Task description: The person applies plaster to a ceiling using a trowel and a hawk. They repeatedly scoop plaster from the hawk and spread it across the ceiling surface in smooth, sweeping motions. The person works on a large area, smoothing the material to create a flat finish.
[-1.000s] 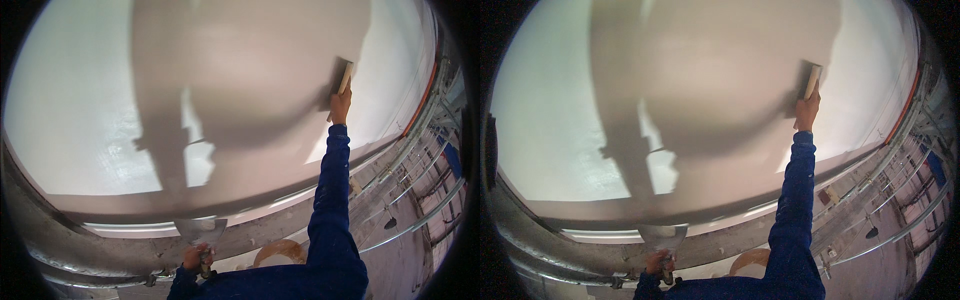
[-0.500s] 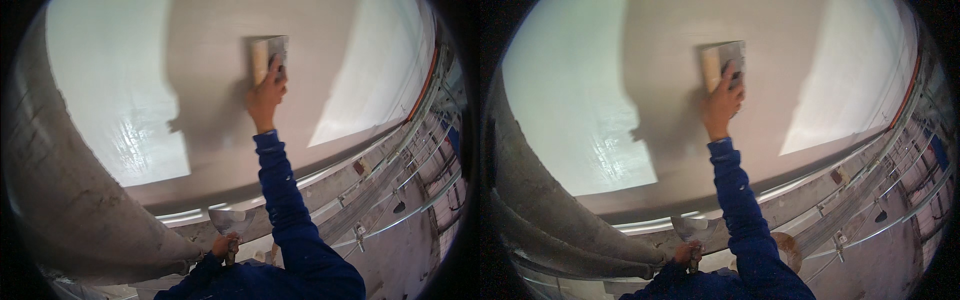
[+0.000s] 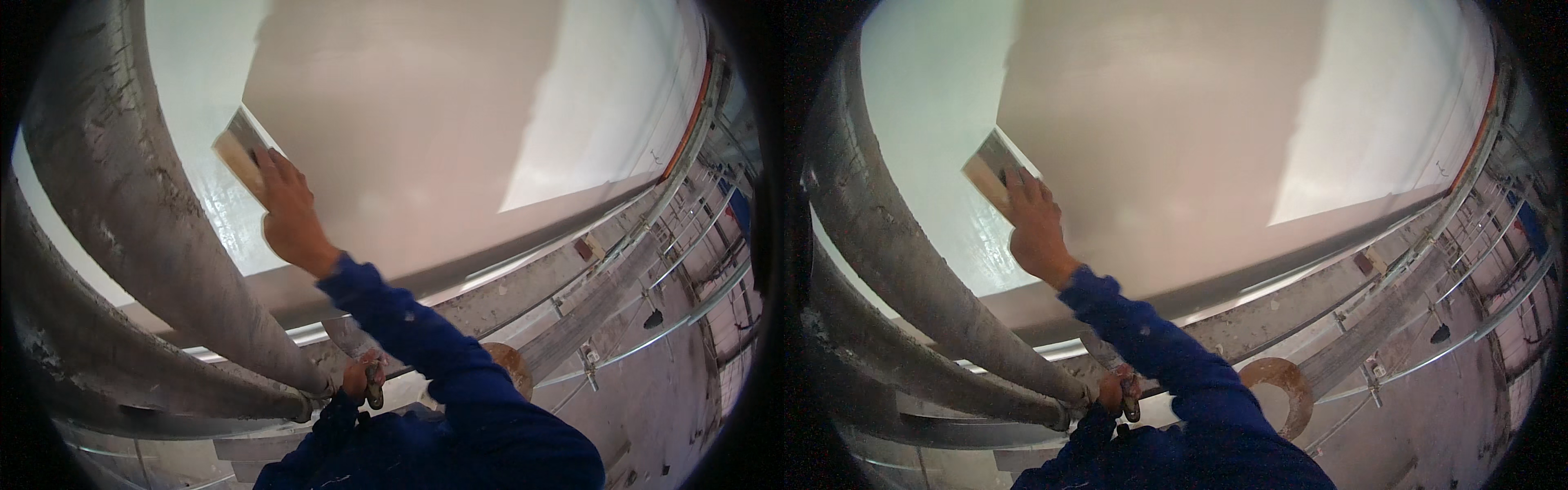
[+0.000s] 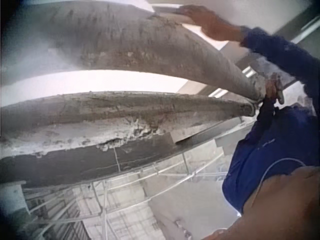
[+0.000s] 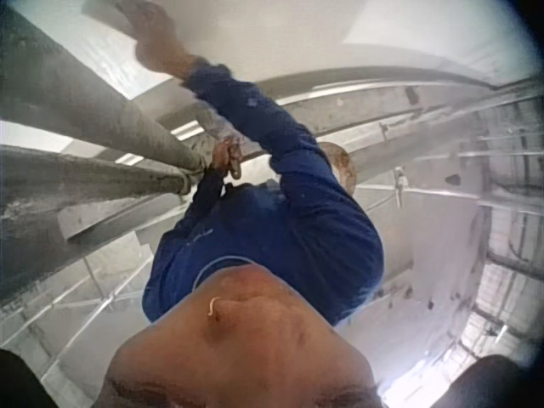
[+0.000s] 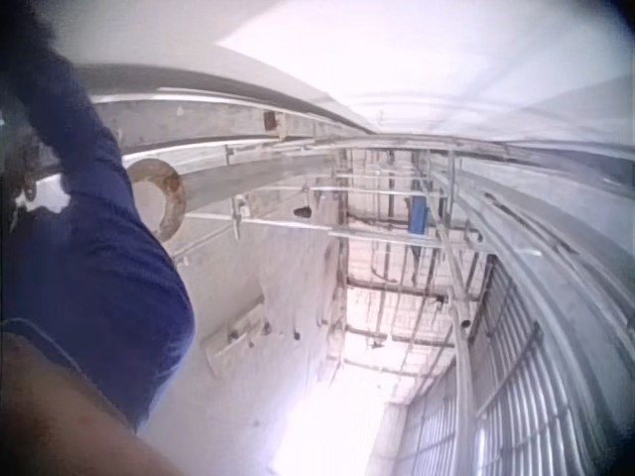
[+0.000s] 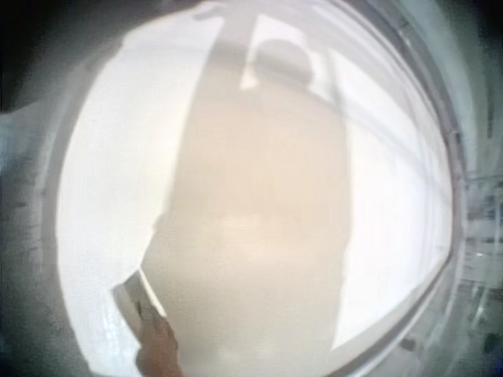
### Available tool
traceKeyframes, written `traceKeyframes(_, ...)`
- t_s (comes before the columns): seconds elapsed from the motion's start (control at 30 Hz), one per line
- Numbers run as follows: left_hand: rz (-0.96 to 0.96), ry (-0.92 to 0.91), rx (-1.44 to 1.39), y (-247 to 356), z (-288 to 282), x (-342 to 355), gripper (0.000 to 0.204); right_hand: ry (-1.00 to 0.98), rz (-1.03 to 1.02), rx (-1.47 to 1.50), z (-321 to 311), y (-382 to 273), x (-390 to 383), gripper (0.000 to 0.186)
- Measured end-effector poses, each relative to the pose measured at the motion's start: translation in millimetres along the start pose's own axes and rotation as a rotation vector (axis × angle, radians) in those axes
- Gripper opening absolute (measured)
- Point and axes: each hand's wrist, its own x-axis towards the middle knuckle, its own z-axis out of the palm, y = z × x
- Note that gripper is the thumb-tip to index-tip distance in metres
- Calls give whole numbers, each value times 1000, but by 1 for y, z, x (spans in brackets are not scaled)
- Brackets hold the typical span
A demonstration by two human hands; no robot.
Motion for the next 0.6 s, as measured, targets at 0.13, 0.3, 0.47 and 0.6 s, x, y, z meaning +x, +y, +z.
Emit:
traceKeyframes(0.13,55,-60,-18,-2,1,-6,28,-192,334,216,-79,49,-56,48)
traceKeyframes(0.3,38,-75,19,28,55,-23,34,74,349,265,-198,72,-122,42)
traceKeyframes(0.47,49,-223,48,66,91,-5,28,274,548,1008,-235,68,-157,40)
traceKeyframes(0.6,94,-265,130,88,127,9,30,-25,754,336,-261,84,-194,40)
